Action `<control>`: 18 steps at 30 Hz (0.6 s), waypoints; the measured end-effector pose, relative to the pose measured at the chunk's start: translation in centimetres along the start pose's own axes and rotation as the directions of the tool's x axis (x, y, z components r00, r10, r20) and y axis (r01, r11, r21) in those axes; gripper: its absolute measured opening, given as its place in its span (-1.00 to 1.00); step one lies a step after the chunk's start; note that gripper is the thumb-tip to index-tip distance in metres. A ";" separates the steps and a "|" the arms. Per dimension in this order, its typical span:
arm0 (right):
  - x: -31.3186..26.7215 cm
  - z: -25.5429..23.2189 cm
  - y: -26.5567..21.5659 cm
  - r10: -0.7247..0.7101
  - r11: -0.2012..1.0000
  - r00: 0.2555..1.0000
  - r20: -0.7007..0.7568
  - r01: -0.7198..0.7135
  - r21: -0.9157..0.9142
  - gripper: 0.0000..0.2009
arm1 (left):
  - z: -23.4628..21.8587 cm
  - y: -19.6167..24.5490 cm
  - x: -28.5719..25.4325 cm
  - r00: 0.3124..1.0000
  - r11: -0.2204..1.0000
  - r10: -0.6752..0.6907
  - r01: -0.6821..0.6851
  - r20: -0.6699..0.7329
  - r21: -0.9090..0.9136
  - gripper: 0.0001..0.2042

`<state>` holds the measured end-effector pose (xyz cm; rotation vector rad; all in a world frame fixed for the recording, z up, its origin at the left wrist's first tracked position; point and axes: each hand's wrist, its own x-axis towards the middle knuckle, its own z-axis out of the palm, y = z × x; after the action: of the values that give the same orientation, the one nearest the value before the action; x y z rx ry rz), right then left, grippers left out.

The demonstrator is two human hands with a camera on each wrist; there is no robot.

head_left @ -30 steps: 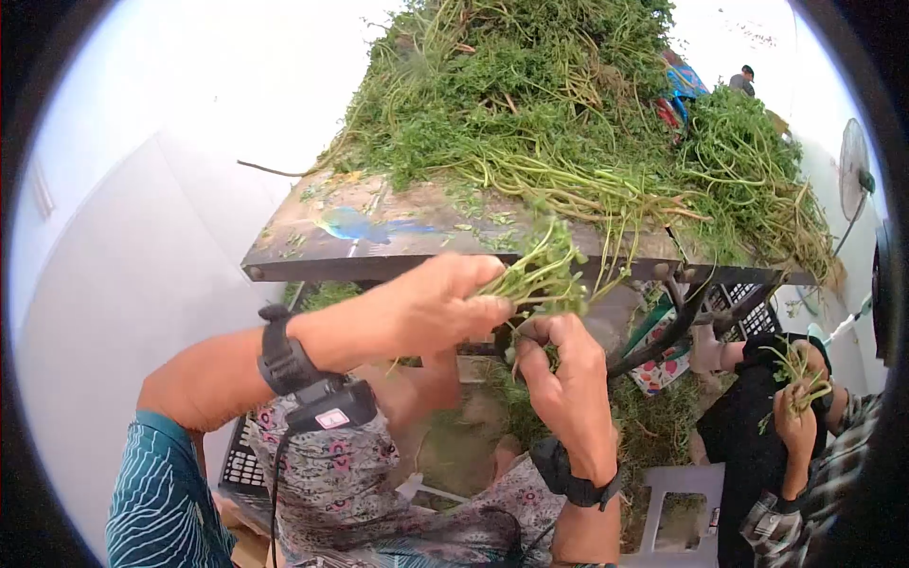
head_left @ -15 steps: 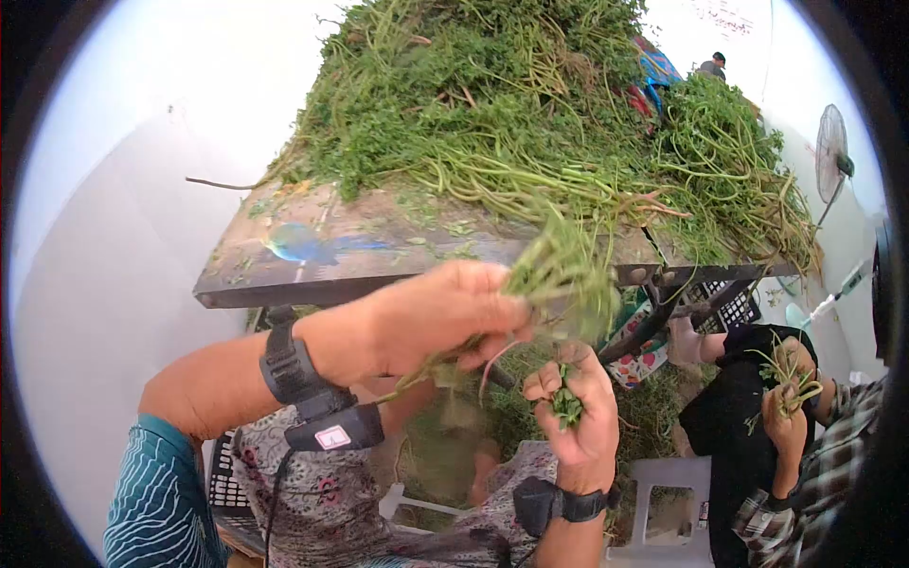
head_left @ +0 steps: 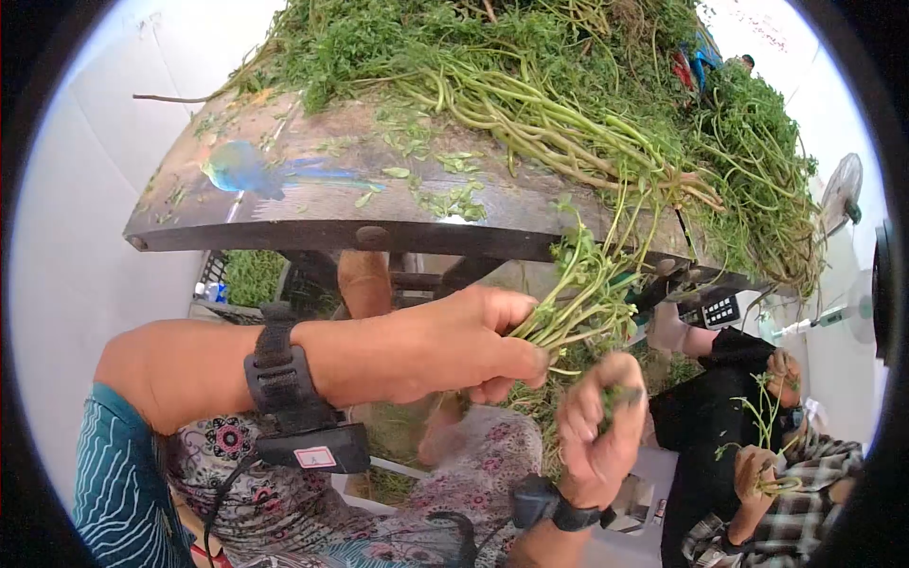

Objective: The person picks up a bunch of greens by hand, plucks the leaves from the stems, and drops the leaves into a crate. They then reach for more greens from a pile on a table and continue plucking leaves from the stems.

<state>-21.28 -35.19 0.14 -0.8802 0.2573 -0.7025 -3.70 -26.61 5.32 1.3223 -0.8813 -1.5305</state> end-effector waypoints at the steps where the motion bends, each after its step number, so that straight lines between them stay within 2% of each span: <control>1: 0.6 0.3 0.7 0.031 0.998 0.991 -0.131 -0.023 0.065 -0.71 | -0.1 0.1 -0.1 1.000 1.000 0.000 0.000 0.004 0.001 -0.91; 2: 1.2 -0.1 1.2 0.050 0.997 0.994 -0.099 -0.044 0.065 -0.69 | -0.3 -0.2 -0.1 0.999 1.000 0.013 -0.013 0.037 -0.007 -0.90; 4: 2.2 0.7 1.6 0.046 0.996 0.995 -0.087 -0.053 -0.073 -0.74 | -0.7 -0.8 -0.3 0.995 0.999 0.038 -0.036 0.092 -0.025 -0.87; 7: 2.8 1.4 1.9 -0.002 0.996 0.991 -0.136 -0.009 -0.086 -0.82 | -1.1 -0.4 -0.6 0.999 0.999 -0.043 0.044 0.024 -0.014 -0.83; 8: 2.9 2.0 2.0 -0.050 0.980 0.986 -0.162 0.018 -0.198 -0.83 | -1.3 -0.3 -0.7 1.000 0.999 -0.016 0.016 0.011 -0.036 -0.82; 10: 2.4 3.1 2.2 -0.150 0.909 0.969 -0.197 0.057 -0.412 -0.87 | -1.7 -0.5 -0.7 0.999 0.996 0.033 -0.035 -0.018 -0.081 -0.80; 11: 2.2 2.9 2.4 -0.175 0.860 0.969 -0.175 0.064 -0.507 -0.88 | -2.3 -1.1 -0.3 0.997 0.994 0.075 -0.072 0.030 -0.077 -0.81; 14: 2.0 2.2 3.1 -0.244 0.629 0.969 0.040 0.189 -0.754 -0.89 | -2.2 -0.8 -0.4 0.995 0.984 0.093 -0.098 -0.039 -0.151 -0.81; 15: 1.6 2.8 2.6 -0.174 0.650 0.985 0.002 0.116 -0.751 -0.87 | -2.2 -0.6 -0.7 0.993 0.977 0.097 -0.108 -0.067 -0.186 -0.86; 18: 0.9 4.5 2.1 -0.032 0.882 0.982 -0.188 -0.060 -0.468 -0.90 | -3.2 -0.3 -1.0 0.996 0.975 0.073 -0.084 -0.060 -0.207 -0.88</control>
<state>-17.44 -32.10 1.39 -1.2763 0.6264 -0.7233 -0.63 -25.39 4.85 1.1567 -0.7104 -1.4770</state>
